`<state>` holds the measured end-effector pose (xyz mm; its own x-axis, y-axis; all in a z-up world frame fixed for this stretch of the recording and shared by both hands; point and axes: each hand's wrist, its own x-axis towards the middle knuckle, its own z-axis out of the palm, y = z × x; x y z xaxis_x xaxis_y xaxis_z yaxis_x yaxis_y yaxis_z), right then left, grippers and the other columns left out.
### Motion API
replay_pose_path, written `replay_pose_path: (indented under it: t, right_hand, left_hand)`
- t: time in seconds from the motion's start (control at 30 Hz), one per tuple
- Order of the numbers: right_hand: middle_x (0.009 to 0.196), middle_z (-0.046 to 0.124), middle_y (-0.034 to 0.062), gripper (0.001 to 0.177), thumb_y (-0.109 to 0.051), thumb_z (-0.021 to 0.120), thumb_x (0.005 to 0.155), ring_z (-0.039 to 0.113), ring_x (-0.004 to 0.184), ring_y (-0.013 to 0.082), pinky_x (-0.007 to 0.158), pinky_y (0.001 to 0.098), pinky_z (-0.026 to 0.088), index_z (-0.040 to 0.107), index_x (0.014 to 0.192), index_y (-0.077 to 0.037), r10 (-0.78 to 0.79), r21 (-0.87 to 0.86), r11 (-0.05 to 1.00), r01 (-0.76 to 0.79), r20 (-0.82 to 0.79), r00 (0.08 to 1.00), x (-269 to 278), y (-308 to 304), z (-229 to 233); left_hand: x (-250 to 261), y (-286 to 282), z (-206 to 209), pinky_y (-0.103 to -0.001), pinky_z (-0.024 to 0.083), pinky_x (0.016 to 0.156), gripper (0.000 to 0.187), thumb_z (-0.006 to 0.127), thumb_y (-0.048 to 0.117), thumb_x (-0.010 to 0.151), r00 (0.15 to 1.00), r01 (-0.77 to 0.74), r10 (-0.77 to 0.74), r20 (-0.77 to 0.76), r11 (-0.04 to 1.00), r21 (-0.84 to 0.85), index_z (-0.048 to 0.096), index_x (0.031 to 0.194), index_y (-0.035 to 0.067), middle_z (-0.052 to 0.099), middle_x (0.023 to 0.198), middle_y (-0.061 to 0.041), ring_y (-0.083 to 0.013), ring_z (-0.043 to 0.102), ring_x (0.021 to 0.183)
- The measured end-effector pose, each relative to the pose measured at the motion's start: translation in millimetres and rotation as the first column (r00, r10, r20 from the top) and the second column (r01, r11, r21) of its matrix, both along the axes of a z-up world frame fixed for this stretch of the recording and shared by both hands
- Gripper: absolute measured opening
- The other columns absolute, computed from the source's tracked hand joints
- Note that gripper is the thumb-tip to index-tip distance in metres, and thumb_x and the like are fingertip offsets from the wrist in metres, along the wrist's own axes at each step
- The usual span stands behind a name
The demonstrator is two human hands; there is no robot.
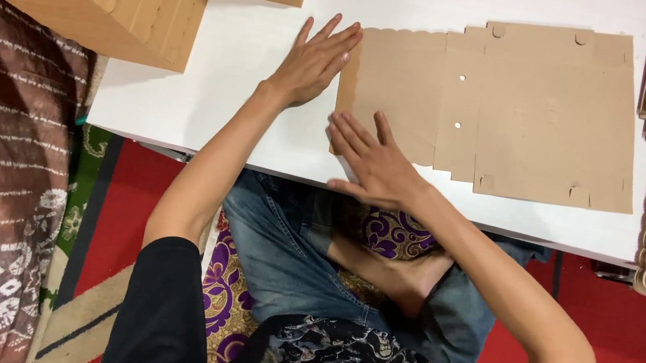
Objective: Folding flat cardboard sheets into boxes and stacking them.
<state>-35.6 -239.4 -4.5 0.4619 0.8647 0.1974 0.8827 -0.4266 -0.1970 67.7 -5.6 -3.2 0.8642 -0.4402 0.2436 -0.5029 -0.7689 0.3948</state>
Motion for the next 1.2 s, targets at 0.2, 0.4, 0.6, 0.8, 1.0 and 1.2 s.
replay_pose_path:
  t: [0.2,0.4,0.6,0.8,1.0,1.2]
  right_hand:
    - [0.169,0.020,0.0140,0.087,-0.070,0.018,0.103,0.017,0.156,0.0268,0.122,0.0610,0.004,0.018,0.164,-0.008,-0.059,-0.143,0.988,0.058,-0.003,0.998,-16,-10,-5]
    - [0.167,0.027,0.0135,0.085,-0.070,0.022,0.102,0.022,0.155,0.0256,0.123,0.0594,0.003,0.026,0.161,-0.008,-0.062,-0.129,0.989,0.070,0.066,0.996,-14,-12,-16]
    - [0.168,0.024,0.0134,0.086,-0.070,0.022,0.103,0.019,0.156,0.0253,0.123,0.0589,0.002,0.025,0.162,-0.007,-0.061,-0.110,0.992,0.068,0.063,0.996,-15,-11,-16]
    - [0.170,0.020,0.0124,0.086,-0.070,0.022,0.102,0.016,0.157,0.0249,0.124,0.0581,0.000,0.022,0.163,-0.008,-0.070,-0.134,0.988,0.074,0.037,0.997,-17,-10,-10]
    - [0.166,0.027,0.0144,0.077,-0.059,0.027,0.104,0.020,0.155,0.0278,0.122,0.0614,0.005,0.029,0.158,-0.004,-0.022,0.014,1.000,0.022,-0.001,1.000,-15,-10,-9]
    - [0.166,0.022,0.0188,0.089,-0.069,0.012,0.100,0.015,0.154,0.0311,0.120,0.0641,-0.001,0.021,0.159,-0.003,-0.077,-0.057,0.996,0.073,-0.062,0.995,30,-1,-9]
  left_hand:
    - [-38,-2,12,-0.050,0.009,0.127,0.052,0.032,0.028,0.112,0.988,0.135,-0.124,-0.089,0.983,0.126,0.035,0.160,0.010,0.032,0.165,-0.015,-0.0287,0.024,0.155]
    - [-91,0,3,-0.053,0.022,0.123,0.043,0.039,0.018,0.108,0.956,0.271,-0.277,-0.092,0.960,-0.074,0.057,0.145,0.005,0.057,0.146,-0.021,-0.0341,0.045,0.143]
    - [-73,6,-6,-0.052,0.012,0.125,0.039,0.041,0.016,0.108,0.972,0.222,-0.228,-0.054,0.971,-0.091,0.061,0.141,0.006,0.059,0.145,-0.017,-0.0272,0.049,0.142]
    - [-31,-2,15,-0.047,0.007,0.126,0.041,0.039,0.023,0.112,0.991,0.070,-0.081,-0.109,0.992,-0.103,0.060,0.141,0.004,0.056,0.148,-0.016,-0.0224,0.043,0.146]
    - [-8,-5,12,-0.047,0.028,0.118,0.038,0.064,0.013,0.091,0.996,0.042,-0.033,0.087,0.993,-0.112,0.068,0.128,0.003,0.062,0.142,-0.008,-0.0233,0.049,0.139]
    - [-11,-4,11,-0.046,0.021,0.123,0.048,0.051,0.011,0.098,0.998,0.055,-0.051,0.040,0.991,-0.122,0.050,0.145,0.004,0.056,0.149,-0.009,-0.0241,0.043,0.144]
